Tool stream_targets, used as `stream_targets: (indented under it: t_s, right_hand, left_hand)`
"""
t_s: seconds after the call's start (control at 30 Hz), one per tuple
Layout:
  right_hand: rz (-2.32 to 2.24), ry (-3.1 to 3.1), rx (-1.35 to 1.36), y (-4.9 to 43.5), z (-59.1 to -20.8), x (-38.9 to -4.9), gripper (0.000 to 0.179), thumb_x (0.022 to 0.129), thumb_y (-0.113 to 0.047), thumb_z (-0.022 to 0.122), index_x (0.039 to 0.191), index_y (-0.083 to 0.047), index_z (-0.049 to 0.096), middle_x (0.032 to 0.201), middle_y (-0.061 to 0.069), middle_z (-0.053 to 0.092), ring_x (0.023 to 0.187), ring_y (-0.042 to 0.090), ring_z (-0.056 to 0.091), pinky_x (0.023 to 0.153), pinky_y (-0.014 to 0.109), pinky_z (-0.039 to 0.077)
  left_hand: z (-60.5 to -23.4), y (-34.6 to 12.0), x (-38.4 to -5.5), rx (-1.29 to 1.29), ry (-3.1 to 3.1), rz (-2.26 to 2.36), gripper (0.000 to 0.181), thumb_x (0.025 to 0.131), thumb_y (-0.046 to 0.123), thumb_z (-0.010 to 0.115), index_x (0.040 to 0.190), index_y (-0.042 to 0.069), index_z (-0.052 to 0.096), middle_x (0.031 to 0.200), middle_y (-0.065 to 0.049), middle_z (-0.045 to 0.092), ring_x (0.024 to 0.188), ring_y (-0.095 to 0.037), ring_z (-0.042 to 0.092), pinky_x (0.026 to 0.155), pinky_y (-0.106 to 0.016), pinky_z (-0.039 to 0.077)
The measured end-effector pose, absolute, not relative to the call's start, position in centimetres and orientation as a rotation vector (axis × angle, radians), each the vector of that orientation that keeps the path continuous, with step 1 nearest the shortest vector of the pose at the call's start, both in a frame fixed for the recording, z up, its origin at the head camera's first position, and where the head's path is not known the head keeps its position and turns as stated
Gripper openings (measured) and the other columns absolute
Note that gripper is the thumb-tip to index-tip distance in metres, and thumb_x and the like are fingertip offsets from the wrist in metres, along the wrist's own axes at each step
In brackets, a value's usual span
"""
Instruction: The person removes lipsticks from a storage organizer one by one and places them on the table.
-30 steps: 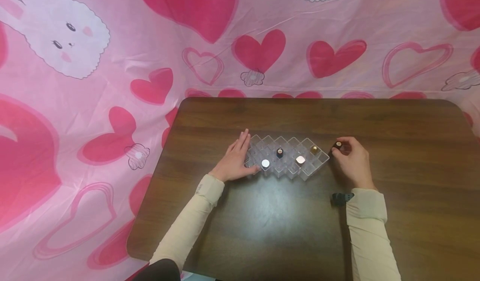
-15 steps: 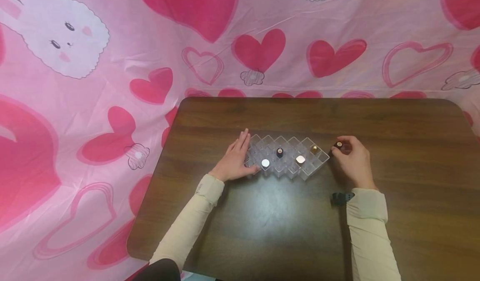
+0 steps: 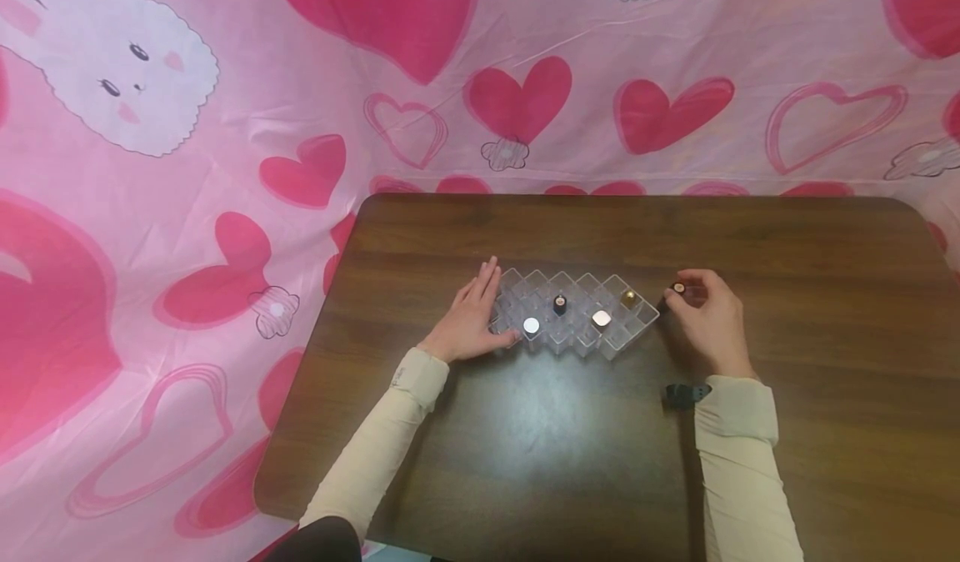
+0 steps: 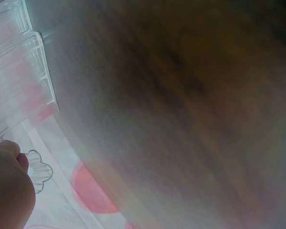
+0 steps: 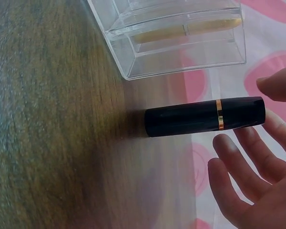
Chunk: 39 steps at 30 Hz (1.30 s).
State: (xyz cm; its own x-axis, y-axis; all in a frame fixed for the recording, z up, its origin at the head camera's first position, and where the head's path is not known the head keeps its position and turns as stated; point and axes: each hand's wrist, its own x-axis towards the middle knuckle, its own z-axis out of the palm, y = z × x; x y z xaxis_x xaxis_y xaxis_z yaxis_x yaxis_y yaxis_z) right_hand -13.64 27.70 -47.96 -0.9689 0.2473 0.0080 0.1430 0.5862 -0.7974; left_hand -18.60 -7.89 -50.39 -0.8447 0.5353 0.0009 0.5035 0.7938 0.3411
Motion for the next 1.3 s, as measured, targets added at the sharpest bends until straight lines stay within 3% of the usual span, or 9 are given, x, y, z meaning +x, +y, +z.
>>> stream_targets:
  t_s: [0.33, 0.8, 0.87, 1.07, 1.17, 1.3]
  right_hand:
    - [1.315, -2.596, -0.428, 27.4, -47.3, -13.8, 0.046, 0.084, -0.043, 0.054, 0.115, -0.009, 0.054, 0.112, 0.011, 0.053, 0.101, 0.027, 0.053, 0.087, 0.044, 0.041]
    - [1.244, -2.354, -0.337, 25.0, -45.1, -14.1, 0.029, 0.082, -0.028, 0.063, 0.101, -0.006, 0.062, 0.097, 0.004, 0.058, 0.088, 0.016, 0.057, 0.076, 0.013, 0.042]
    - [1.257, -2.341, -0.287, 24.5, -44.8, -14.1, 0.028, 0.081, -0.025, 0.064, 0.1, -0.006, 0.062, 0.095, 0.005, 0.058, 0.084, 0.01, 0.056, 0.073, 0.014, 0.043]
    - [1.291, -2.384, -0.144, 23.3, -44.4, -14.0, 0.028, 0.08, -0.023, 0.065, 0.103, -0.008, 0.062, 0.097, 0.005, 0.058, 0.086, 0.017, 0.057, 0.07, 0.016, 0.041]
    - [1.318, -2.419, -0.023, 22.5, -44.3, -13.9, 0.029, 0.08, -0.022, 0.066, 0.105, -0.008, 0.061, 0.099, 0.005, 0.058, 0.09, 0.018, 0.057, 0.075, 0.013, 0.042]
    - [1.35, -2.477, 0.156, 21.3, -44.3, -13.9, 0.03, 0.079, -0.017, 0.067, 0.106, -0.007, 0.061, 0.1, 0.004, 0.059, 0.092, 0.018, 0.057, 0.083, 0.026, 0.047]
  left_hand:
    - [-50.3, -7.9, -18.6, 0.84, 2.881, 0.473, 0.107, 0.07, 0.072, 0.046, 0.145, 0.008, 0.003, 0.152, 0.0, -0.013, 0.139, -0.013, -0.01, 0.112, -0.04, 0.014]
    - [-50.5, -7.8, -18.6, 0.83, 2.889, 0.498, 0.106, 0.07, 0.069, 0.049, 0.145, 0.007, 0.005, 0.152, 0.0, -0.01, 0.138, -0.011, -0.01, 0.112, -0.038, 0.014]
    - [-50.4, -7.8, -18.6, 0.834, 2.889, 0.5, 0.106, 0.07, 0.069, 0.05, 0.145, 0.007, 0.005, 0.152, -0.002, -0.008, 0.138, -0.011, -0.01, 0.112, -0.038, 0.014]
    - [-50.4, -7.8, -18.6, 0.831, 2.888, 0.494, 0.107, 0.07, 0.069, 0.049, 0.145, 0.008, 0.005, 0.152, -0.003, -0.007, 0.138, -0.012, -0.01, 0.112, -0.038, 0.013]
    - [-50.3, -7.8, -18.6, 0.833, 2.887, 0.491, 0.107, 0.07, 0.069, 0.049, 0.145, 0.007, 0.005, 0.152, -0.002, -0.009, 0.139, -0.013, -0.009, 0.112, -0.038, 0.013]
    - [-50.3, -7.8, -18.6, 0.831, 2.883, 0.481, 0.107, 0.07, 0.069, 0.049, 0.145, 0.008, 0.004, 0.152, 0.0, -0.012, 0.139, -0.013, -0.009, 0.112, -0.038, 0.013]
